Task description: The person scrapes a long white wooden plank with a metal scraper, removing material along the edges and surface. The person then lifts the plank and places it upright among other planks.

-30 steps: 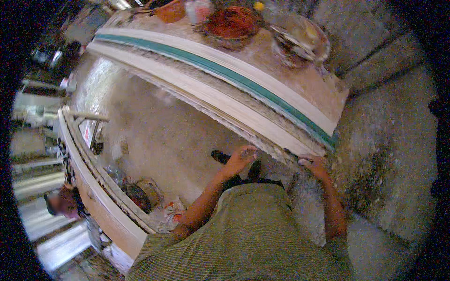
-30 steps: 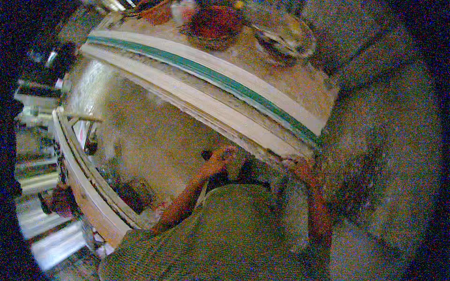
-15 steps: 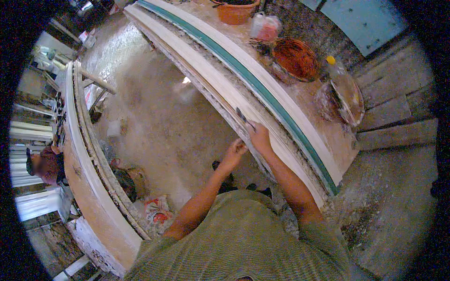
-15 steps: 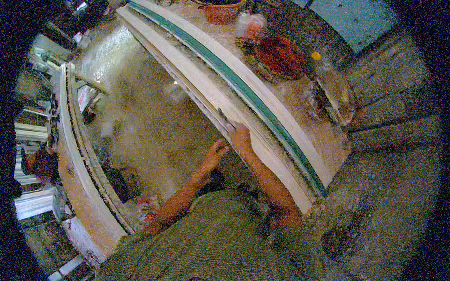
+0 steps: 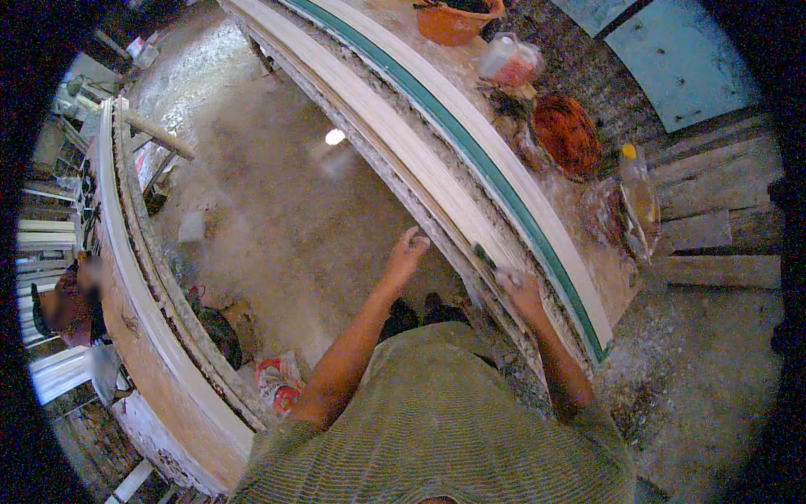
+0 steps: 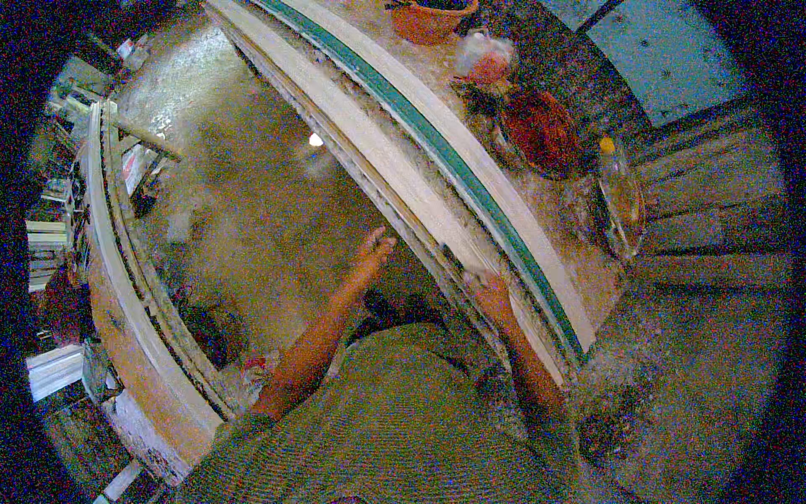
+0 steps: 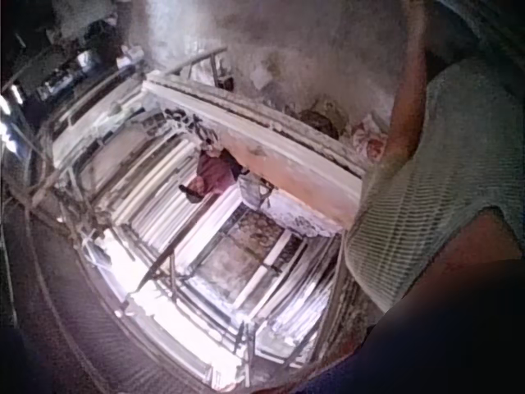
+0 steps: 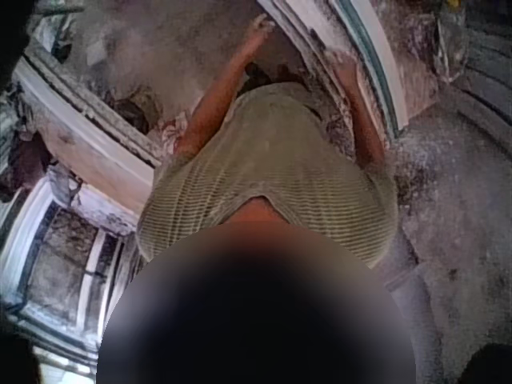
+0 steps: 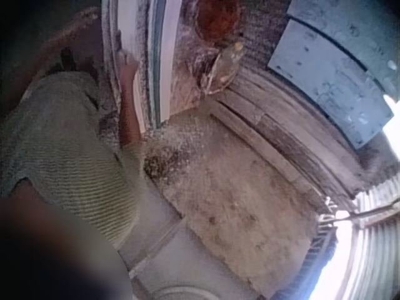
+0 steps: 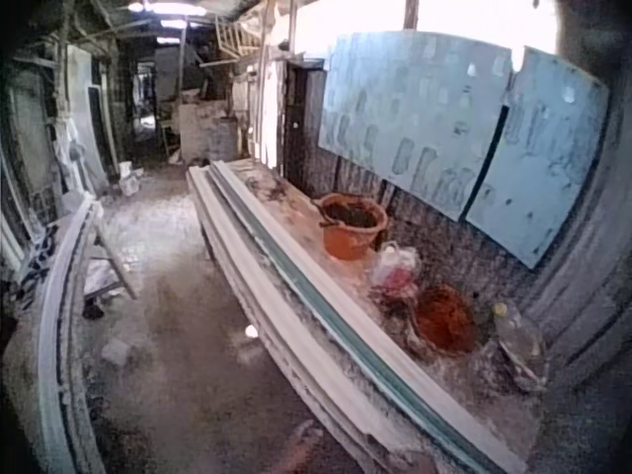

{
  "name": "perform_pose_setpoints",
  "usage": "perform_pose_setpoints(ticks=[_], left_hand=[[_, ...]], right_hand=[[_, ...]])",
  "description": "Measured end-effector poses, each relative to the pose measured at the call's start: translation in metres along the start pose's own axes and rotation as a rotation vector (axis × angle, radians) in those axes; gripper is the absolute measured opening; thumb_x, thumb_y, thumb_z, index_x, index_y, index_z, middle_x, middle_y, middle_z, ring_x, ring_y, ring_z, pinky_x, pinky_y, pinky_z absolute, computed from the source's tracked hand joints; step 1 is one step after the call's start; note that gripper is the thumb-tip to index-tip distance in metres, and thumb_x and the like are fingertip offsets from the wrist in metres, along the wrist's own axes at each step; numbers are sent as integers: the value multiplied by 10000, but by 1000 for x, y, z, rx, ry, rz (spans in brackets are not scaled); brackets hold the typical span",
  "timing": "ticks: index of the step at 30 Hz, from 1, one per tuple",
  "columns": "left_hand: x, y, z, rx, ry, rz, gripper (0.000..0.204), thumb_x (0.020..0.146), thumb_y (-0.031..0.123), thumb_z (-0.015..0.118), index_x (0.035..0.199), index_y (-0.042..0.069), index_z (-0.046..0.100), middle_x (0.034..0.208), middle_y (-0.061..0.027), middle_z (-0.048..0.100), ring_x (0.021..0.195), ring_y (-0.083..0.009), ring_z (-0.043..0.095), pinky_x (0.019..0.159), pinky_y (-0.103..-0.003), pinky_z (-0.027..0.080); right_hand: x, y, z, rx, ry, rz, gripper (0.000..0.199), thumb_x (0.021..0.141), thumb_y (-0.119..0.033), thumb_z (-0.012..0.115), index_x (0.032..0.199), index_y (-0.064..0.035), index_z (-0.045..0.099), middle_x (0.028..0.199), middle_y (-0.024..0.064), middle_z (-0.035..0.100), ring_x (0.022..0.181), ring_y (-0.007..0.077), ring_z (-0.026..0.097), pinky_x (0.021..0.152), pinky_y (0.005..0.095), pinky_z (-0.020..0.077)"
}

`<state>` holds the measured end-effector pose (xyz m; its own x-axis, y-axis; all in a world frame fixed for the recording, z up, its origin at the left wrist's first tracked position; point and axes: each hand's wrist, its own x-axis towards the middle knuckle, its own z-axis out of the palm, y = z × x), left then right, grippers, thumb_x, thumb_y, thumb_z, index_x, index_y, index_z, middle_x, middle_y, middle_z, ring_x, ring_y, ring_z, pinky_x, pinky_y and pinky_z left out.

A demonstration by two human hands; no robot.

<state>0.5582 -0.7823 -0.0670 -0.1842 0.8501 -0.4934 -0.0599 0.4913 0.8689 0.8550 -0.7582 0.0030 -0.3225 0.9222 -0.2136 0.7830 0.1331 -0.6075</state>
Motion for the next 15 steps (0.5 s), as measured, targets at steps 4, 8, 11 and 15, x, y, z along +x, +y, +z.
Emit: perform_pose_setpoints(ticks=[4, 8, 11, 15], left_hand=[[23, 5, -3, -133, -116, 2, 611, 893, 294, 635, 1386, 15, 405, 1108, -111, 618, 1030, -218, 574, 910, -343, 442], [49, 17, -6, -124, -144, 8, 607, 892, 281, 643, 1388, 29, 399, 1085, -110, 614, 1020, -213, 575, 905, -338, 444], [70, 30, -23, -69, -82, 32, 615, 898, 292, 640, 1392, 32, 383, 1069, -109, 606, 1014, -210, 570, 904, -332, 444], [107, 53, -68, 1, -19, 84, 644, 900, 317, 639, 1405, 36, 356, 1099, -124, 601, 1023, -217, 568, 913, -339, 441]], right_hand=[[-11, 6, 6, 181, -25, 234, 346, 887, -279, 640, 1111, -17, 668, 1049, 147, 694, 1044, 246, 632, 953, 342, 448], [50, -39, 30, 295, 58, 54, 308, 893, -224, 640, 1110, -6, 664, 1076, 159, 677, 992, 232, 645, 911, 337, 473], [120, -86, 60, 217, 83, 21, 304, 901, -221, 621, 1114, -8, 662, 998, 188, 674, 931, 268, 655, 846, 359, 493], [218, -152, 96, 178, 158, -151, 303, 908, -207, 595, 1122, -3, 655, 937, 223, 654, 850, 325, 644, 785, 393, 495]])
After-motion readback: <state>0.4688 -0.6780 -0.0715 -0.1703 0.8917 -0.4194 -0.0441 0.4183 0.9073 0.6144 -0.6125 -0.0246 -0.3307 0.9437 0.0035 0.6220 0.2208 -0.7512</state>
